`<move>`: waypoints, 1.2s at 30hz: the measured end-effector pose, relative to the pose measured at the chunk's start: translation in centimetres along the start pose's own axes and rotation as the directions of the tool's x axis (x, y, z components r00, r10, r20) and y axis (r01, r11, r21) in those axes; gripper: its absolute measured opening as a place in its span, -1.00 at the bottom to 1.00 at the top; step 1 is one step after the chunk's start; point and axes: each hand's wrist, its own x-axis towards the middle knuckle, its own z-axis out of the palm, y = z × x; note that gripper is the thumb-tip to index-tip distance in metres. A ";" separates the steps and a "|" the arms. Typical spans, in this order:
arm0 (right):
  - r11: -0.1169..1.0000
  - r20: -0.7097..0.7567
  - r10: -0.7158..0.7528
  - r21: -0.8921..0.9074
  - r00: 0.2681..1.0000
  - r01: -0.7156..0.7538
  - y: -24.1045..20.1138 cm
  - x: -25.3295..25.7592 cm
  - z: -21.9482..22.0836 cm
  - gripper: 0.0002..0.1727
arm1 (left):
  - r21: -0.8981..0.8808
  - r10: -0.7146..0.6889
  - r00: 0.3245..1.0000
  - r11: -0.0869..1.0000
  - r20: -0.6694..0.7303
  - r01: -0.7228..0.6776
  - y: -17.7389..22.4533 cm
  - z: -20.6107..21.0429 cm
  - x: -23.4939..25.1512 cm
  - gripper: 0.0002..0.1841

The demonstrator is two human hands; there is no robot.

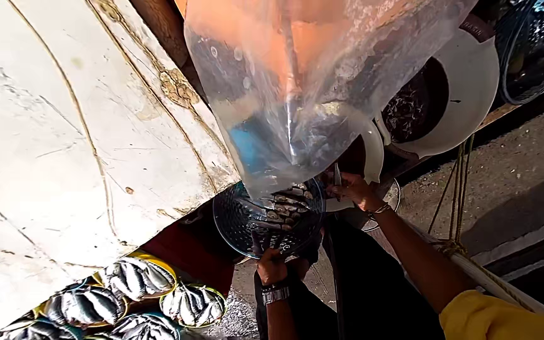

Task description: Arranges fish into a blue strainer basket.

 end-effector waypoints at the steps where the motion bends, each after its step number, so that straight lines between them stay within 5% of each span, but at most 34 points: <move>1: 1.000 -0.015 0.003 -0.025 1.000 -0.004 -0.8 -0.4 -0.2 -0.54 | -0.001 -0.007 1.000 1.000 -0.003 0.007 -0.1 0.1 0.0 -0.64; 6: 0.989 -0.106 -0.126 -0.085 0.986 0.118 -6.3 -3.0 2.2 -0.67 | -0.013 -0.005 1.000 1.000 -0.003 0.005 -0.3 -0.2 0.1 -0.61; 9: 0.969 0.005 -0.221 -0.112 0.975 0.220 -8.0 -3.8 5.7 -0.66 | -0.033 -0.006 1.000 0.999 0.001 0.006 -0.4 0.0 0.1 -0.59; 12: 0.914 0.180 -0.330 -0.184 0.927 0.361 -7.0 -2.9 10.2 -0.69 | -0.044 -0.012 1.000 0.999 -0.007 0.011 -0.3 0.4 -0.3 -0.60; 16: 0.868 0.356 -0.204 -0.364 0.912 0.337 -4.8 -1.0 16.8 -0.64 | -0.052 0.002 1.000 0.999 -0.008 -0.002 -0.4 0.7 -0.6 -0.63; 19: 0.681 0.392 -0.222 -0.593 0.893 0.429 -2.5 0.6 19.2 -0.52 | -0.055 0.002 1.000 0.998 0.014 -0.002 -0.8 0.6 -0.3 -0.62; 23: 0.678 0.282 -0.425 -0.530 0.860 0.509 -3.2 -1.2 15.6 -0.72 | -0.066 -0.001 0.999 0.998 0.035 0.003 -0.9 0.1 0.2 -0.60; 26: 0.723 -0.005 -0.525 -0.530 0.851 0.443 -4.4 -2.5 8.3 -0.78 | -0.055 0.002 0.999 0.998 0.049 0.000 -1.0 -0.1 0.6 -0.61; 29: 0.719 -0.229 -0.254 -0.695 0.940 0.025 -3.9 -2.0 0.6 -0.76 | -0.062 0.008 0.999 0.998 0.041 -0.005 -0.9 -0.1 0.7 -0.58; 31: 0.577 -0.254 0.003 -0.789 0.967 -0.209 -2.1 0.3 -2.1 -0.72 | -0.052 0.012 0.999 0.999 0.035 -0.010 -0.6 0.1 0.7 -0.58; 33: 0.382 -0.180 0.146 -0.897 0.973 -0.223 0.3 2.7 -2.1 -0.63 | -0.057 0.013 0.999 0.998 0.045 -0.011 -0.4 0.2 0.6 -0.57; 36: 0.285 -0.081 0.185 -0.949 0.979 -0.133 2.8 4.5 0.1 -0.55 | -0.042 0.013 0.999 0.999 0.051 -0.011 0.0 0.0 0.4 -0.59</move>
